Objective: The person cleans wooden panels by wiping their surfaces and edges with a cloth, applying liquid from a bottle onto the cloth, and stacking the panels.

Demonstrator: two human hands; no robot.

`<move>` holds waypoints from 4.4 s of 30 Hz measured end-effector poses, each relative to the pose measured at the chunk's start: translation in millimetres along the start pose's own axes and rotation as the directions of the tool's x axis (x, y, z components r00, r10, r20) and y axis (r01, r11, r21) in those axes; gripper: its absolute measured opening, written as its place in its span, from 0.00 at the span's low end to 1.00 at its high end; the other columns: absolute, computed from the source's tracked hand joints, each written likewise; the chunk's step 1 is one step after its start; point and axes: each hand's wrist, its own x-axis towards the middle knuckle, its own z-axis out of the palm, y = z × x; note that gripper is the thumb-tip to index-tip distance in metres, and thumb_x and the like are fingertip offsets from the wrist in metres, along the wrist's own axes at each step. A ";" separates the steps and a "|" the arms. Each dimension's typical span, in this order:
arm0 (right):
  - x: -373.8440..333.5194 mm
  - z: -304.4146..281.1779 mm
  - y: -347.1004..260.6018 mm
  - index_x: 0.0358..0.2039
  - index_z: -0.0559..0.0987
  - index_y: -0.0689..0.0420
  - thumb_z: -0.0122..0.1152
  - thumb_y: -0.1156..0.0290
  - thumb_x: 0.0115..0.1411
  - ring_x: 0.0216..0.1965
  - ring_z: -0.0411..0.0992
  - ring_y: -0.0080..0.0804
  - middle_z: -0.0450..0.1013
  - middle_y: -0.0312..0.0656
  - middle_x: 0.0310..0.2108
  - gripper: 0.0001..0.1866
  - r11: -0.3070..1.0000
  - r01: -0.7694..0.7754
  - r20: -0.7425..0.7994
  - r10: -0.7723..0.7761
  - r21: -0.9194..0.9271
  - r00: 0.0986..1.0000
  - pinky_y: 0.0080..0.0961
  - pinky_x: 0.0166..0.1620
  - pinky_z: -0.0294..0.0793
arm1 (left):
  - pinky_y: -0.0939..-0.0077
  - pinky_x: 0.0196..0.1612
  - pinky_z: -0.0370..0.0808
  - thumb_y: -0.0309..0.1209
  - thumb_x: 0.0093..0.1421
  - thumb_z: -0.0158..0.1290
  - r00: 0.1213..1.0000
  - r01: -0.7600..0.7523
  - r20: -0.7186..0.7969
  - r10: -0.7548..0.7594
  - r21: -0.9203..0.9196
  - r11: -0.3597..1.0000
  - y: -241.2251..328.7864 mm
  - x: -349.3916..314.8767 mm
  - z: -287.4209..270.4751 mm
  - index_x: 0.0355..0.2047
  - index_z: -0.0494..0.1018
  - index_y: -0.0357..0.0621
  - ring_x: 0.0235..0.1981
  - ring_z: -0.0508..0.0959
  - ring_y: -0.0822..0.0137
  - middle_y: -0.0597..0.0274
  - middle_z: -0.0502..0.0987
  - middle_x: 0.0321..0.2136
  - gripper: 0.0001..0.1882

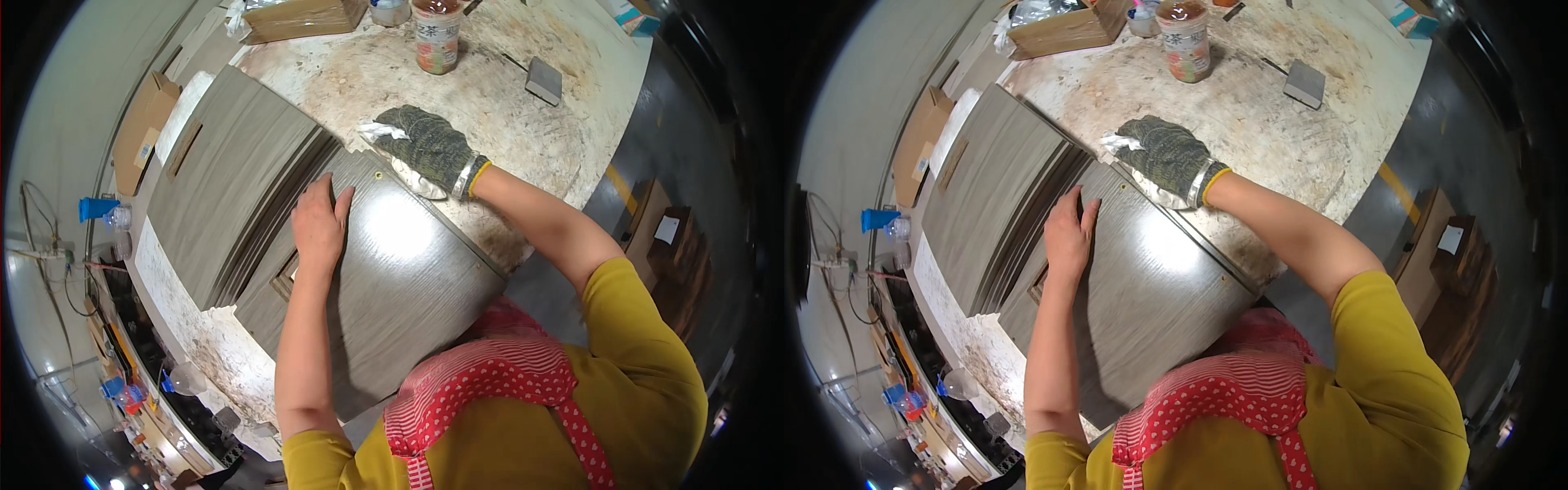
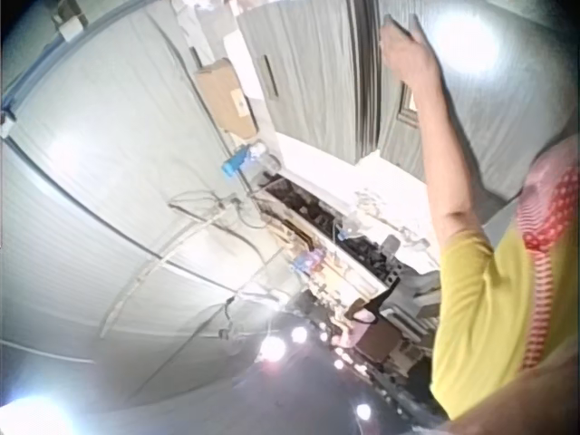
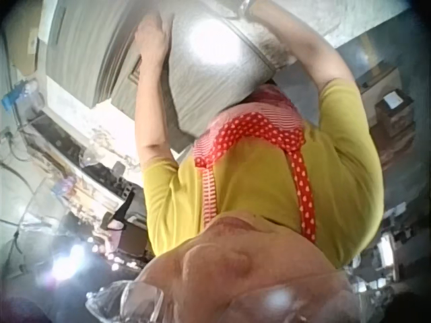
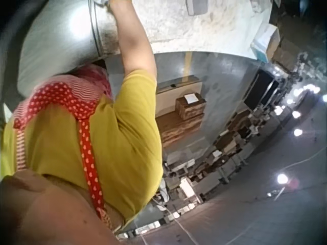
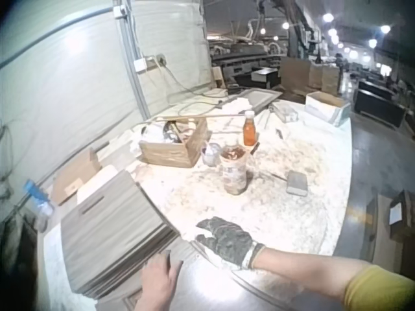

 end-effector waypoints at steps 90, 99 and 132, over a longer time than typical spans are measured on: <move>-55.8 16.0 -25.4 0.47 0.70 0.53 0.51 0.54 0.55 0.47 0.66 0.46 0.68 0.50 0.43 0.22 0.935 -0.317 -0.020 0.324 0.156 0.946 0.40 0.52 0.62 | 0.80 0.39 0.66 0.27 0.53 0.53 0.698 0.653 0.651 -0.298 -0.409 0.637 4.5 89.2 23.3 0.28 0.72 0.46 0.31 0.70 0.76 0.69 0.73 0.26 0.02; -59.2 19.7 -24.6 0.49 0.69 0.52 0.47 0.55 0.57 0.49 0.64 0.45 0.67 0.50 0.46 0.22 0.941 -0.331 0.028 0.330 0.063 0.944 0.39 0.54 0.61 | 0.80 0.39 0.65 0.27 0.52 0.54 0.695 0.642 0.649 -0.309 -0.368 0.673 8.2 87.7 23.8 0.27 0.71 0.46 0.31 0.70 0.76 0.68 0.73 0.27 0.03; -53.3 9.9 -29.0 0.50 0.69 0.52 0.47 0.54 0.58 0.52 0.63 0.46 0.66 0.51 0.49 0.23 0.906 -0.397 0.133 0.380 0.143 0.915 0.39 0.55 0.60 | 0.83 0.42 0.62 0.31 0.53 0.55 0.746 0.567 0.615 -0.256 -0.385 0.728 8.9 83.3 22.0 0.27 0.70 0.48 0.34 0.67 0.79 0.72 0.71 0.27 0.05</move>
